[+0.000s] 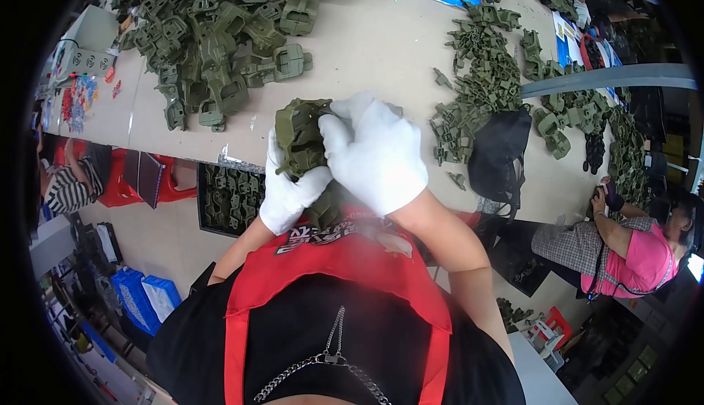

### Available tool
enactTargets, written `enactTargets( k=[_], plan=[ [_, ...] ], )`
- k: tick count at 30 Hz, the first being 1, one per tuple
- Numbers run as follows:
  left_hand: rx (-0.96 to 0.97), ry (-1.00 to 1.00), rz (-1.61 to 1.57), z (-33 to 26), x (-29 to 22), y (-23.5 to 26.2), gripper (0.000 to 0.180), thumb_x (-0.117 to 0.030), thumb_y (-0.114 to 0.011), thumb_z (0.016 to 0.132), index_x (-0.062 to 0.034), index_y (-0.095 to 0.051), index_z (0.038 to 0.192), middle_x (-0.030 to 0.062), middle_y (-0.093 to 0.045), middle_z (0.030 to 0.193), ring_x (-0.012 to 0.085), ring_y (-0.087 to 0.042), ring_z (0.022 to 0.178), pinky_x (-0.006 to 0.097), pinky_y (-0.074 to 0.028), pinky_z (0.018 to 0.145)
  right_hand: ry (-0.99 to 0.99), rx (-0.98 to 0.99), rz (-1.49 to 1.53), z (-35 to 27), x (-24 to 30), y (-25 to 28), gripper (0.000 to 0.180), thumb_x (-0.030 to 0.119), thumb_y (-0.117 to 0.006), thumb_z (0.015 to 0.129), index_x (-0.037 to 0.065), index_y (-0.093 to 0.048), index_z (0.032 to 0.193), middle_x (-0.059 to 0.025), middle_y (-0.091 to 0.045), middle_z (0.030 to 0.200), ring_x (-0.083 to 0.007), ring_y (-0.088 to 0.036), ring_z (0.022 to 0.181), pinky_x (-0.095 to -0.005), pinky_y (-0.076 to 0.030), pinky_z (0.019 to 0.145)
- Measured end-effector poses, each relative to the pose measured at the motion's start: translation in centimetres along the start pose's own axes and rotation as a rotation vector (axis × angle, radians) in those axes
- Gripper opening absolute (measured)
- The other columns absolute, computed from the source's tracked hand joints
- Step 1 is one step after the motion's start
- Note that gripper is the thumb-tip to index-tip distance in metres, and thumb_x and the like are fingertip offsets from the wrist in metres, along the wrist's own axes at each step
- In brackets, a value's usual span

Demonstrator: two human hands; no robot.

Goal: The person organizes and stacks green plastic toy tank parts by hand at a factory workstation.

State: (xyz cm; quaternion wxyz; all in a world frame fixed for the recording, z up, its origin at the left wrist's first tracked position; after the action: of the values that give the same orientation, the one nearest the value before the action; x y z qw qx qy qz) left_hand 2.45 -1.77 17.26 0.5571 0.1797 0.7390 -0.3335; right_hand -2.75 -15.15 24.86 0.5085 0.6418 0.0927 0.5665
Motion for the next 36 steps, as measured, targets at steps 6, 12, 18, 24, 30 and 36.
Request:
enactTargets(
  k=[6, 12, 18, 24, 30, 36],
  plan=[
    [0.029, -0.209, 0.065, -0.5, 1.3, -1.4, 0.068, 0.008, -0.059, 0.077, -0.0067, -0.027, 0.135, 0.0103, -0.045, 0.130, 0.0184, -0.046, 0.120, 0.035, -0.040, 0.100, 0.051, -0.184, 0.014, -1.4, 0.0, -2.1, 0.011, 0.012, -0.069, 0.079, 0.006, -0.061, 0.084, -0.0151, -0.066, 0.073, -0.0322, -0.066, 0.063, -0.0383, -0.053, 0.058],
    [0.083, -0.284, 0.086, 0.0, 1.3, -1.6, 0.072, 0.004, -0.062, 0.075, -0.0073, -0.026, 0.136, 0.0138, -0.045, 0.130, 0.0208, -0.048, 0.121, 0.034, -0.041, 0.100, 0.022, -0.202, 0.071, -1.2, -0.2, -1.9, 0.008, 0.011, -0.068, 0.079, 0.005, -0.063, 0.081, -0.0147, -0.066, 0.071, -0.0318, -0.066, 0.063, -0.0365, -0.053, 0.059],
    [0.026, -0.251, 0.193, 0.6, 1.8, -2.2, 0.062, 0.007, -0.058, 0.072, -0.0026, -0.026, 0.124, 0.0125, -0.048, 0.118, 0.0201, -0.053, 0.106, 0.035, -0.045, 0.091, -0.222, -0.131, 0.192, -0.7, -2.3, -1.9, 0.014, 0.013, -0.070, 0.079, -0.001, -0.068, 0.083, -0.0108, -0.067, 0.067, -0.0135, -0.064, 0.057, -0.0278, -0.051, 0.057],
    [0.012, 0.275, -0.314, 3.2, 5.4, 2.5, 0.050, 0.001, -0.066, 0.074, -0.0055, -0.048, 0.120, 0.0039, -0.059, 0.094, 0.0147, -0.059, 0.084, 0.030, -0.052, 0.074, -0.525, 0.353, 0.930, 2.8, -10.9, -4.0, 0.038, 0.020, -0.068, 0.085, -0.004, -0.062, 0.114, -0.0142, -0.070, 0.084, -0.0200, -0.068, 0.071, -0.0288, -0.054, 0.061],
    [0.036, 0.331, -0.540, 3.3, 6.3, 3.7, 0.064, -0.039, -0.066, 0.085, -0.0064, -0.044, 0.136, 0.0084, -0.061, 0.109, 0.0228, -0.064, 0.092, 0.037, -0.056, 0.078, -0.538, 0.124, -0.247, -4.9, -19.8, -12.0, 0.051, 0.024, -0.074, 0.076, 0.015, -0.061, 0.125, -0.0202, -0.060, 0.115, -0.0332, -0.061, 0.104, -0.0365, -0.048, 0.089],
    [0.121, 0.215, -0.507, 4.1, 4.8, 2.6, 0.089, -0.069, -0.059, 0.076, -0.0069, -0.042, 0.137, 0.0073, -0.057, 0.123, 0.0212, -0.060, 0.100, 0.038, -0.053, 0.085, -0.599, 0.021, 0.630, -2.1, -25.6, -10.2, 0.034, 0.005, -0.072, 0.079, -0.004, -0.064, 0.111, -0.0095, -0.070, 0.097, -0.0143, -0.065, 0.082, -0.0262, -0.051, 0.076]
  ],
)
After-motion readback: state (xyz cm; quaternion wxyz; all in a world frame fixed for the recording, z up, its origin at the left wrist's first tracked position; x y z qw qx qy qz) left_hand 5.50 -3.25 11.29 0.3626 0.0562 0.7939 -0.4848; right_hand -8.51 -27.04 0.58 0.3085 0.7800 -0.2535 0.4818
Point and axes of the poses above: each hand's wrist, its own z-axis towards the middle knuckle, its own y-axis out of the back of the hand, x = y × z, the point moved 2 cm from there along z, towards the middle knuckle
